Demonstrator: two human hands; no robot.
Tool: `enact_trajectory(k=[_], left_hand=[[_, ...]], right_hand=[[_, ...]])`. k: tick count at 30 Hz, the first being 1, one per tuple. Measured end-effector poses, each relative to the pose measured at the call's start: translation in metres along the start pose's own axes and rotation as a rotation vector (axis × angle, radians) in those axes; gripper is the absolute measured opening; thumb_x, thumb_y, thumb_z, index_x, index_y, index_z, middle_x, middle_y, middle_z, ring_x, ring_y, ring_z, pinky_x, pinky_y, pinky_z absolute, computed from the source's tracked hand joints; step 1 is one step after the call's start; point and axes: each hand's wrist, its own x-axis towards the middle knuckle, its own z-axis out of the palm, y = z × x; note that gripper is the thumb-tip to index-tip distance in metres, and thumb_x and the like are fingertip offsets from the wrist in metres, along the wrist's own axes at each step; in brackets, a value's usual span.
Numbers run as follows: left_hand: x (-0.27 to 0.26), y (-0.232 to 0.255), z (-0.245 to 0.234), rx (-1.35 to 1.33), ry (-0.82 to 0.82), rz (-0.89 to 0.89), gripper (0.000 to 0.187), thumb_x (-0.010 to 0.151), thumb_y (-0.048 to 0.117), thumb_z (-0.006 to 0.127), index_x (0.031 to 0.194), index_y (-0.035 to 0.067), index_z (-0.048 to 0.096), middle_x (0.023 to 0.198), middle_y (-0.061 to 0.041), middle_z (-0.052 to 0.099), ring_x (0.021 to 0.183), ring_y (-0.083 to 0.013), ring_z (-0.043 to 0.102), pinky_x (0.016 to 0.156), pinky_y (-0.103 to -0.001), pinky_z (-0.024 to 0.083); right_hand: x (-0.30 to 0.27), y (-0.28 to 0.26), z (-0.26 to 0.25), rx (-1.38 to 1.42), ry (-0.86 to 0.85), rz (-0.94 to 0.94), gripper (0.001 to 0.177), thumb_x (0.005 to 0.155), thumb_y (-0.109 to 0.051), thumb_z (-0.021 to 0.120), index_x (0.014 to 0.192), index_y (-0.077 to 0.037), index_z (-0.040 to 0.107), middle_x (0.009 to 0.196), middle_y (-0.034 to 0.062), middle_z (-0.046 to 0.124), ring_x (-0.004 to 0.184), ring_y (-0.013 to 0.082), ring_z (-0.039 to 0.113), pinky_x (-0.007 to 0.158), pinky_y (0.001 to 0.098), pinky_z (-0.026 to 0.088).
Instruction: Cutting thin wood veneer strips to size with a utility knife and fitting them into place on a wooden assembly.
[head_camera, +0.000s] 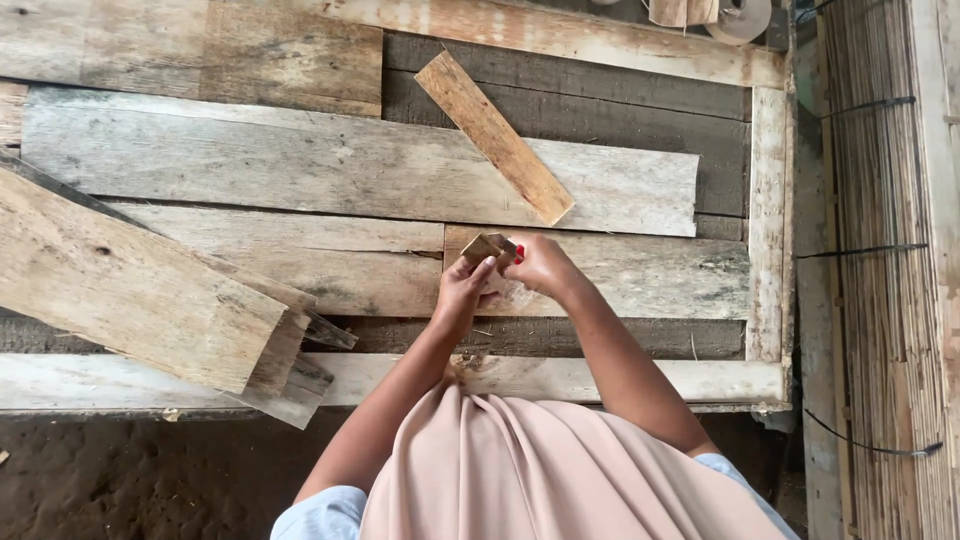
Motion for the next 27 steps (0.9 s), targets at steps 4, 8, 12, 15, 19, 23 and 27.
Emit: enact_trajectory(k=[4,8,12,15,19,23,27], left_hand=[[0.02,-0.034,-0.024,-0.081,0.114,-0.036,0.018,0.101,0.021,0.063,0.117,0.014,0.063,0.106,-0.01,0.075,0.083,-0.0228,0.076,0.059,-0.043,0.066],[0.018,-0.042,-0.044,-0.08,0.188,-0.009,0.015,0.101,0.022,0.064,0.112,0.012,0.063,0.105,-0.011,0.076,0.083,-0.0236,0.076,0.064,-0.046,0.065],[0.009,-0.034,-0.049,-0.091,0.205,0.014,0.027,0.101,0.023,0.063,0.123,0.007,0.061,0.111,-0.014,0.072,0.09,-0.0286,0.075,0.07,-0.05,0.064],[0.008,-0.038,-0.053,-0.074,0.214,0.012,0.029,0.102,0.025,0.063,0.125,0.007,0.061,0.115,-0.014,0.071,0.094,-0.0309,0.074,0.075,-0.052,0.063],[0.012,-0.05,-0.065,-0.056,0.222,-0.013,0.032,0.101,0.026,0.064,0.127,0.009,0.06,0.118,-0.014,0.072,0.095,-0.0317,0.075,0.075,-0.05,0.063],[0.003,-0.041,-0.061,-0.067,0.214,-0.021,0.029,0.101,0.025,0.065,0.124,0.009,0.062,0.114,-0.014,0.073,0.093,-0.0325,0.075,0.072,-0.051,0.063],[-0.011,-0.021,-0.052,-0.063,0.193,-0.045,0.03,0.101,0.025,0.064,0.125,0.009,0.061,0.115,-0.013,0.072,0.094,-0.0317,0.075,0.073,-0.051,0.063]], right_hand=[[-0.004,0.01,0.005,0.287,0.035,0.001,0.036,0.08,-0.021,0.076,0.11,-0.003,0.07,0.083,0.0179,0.07,0.048,0.0207,0.064,0.042,0.0294,0.054],[0.038,0.043,0.016,-0.21,0.227,0.009,0.019,0.084,-0.033,0.074,0.1,-0.023,0.075,0.093,0.0047,0.074,0.092,0.032,0.074,0.076,0.0489,0.062],[0.03,0.033,0.032,-0.427,0.256,0.012,0.02,0.093,-0.032,0.069,0.109,-0.02,0.071,0.108,0.003,0.064,0.098,0.0338,0.073,0.089,0.0523,0.06],[0.03,0.036,0.037,-0.415,0.27,0.002,0.017,0.095,-0.026,0.064,0.108,-0.016,0.067,0.112,0.0052,0.061,0.097,0.0385,0.072,0.089,0.0555,0.059],[0.057,0.058,0.045,-0.308,0.299,-0.017,0.012,0.09,-0.024,0.062,0.097,-0.015,0.065,0.109,0.0063,0.06,0.095,0.0417,0.072,0.086,0.0577,0.059],[0.076,0.069,0.053,-0.322,0.281,0.005,0.012,0.089,-0.021,0.062,0.099,-0.017,0.059,0.111,0.0062,0.061,0.1,0.0402,0.072,0.088,0.0565,0.059],[0.096,0.084,0.064,-0.32,0.273,0.079,0.013,0.088,-0.022,0.059,0.101,-0.021,0.06,0.109,0.0046,0.065,0.105,0.0368,0.072,0.09,0.0533,0.058]])
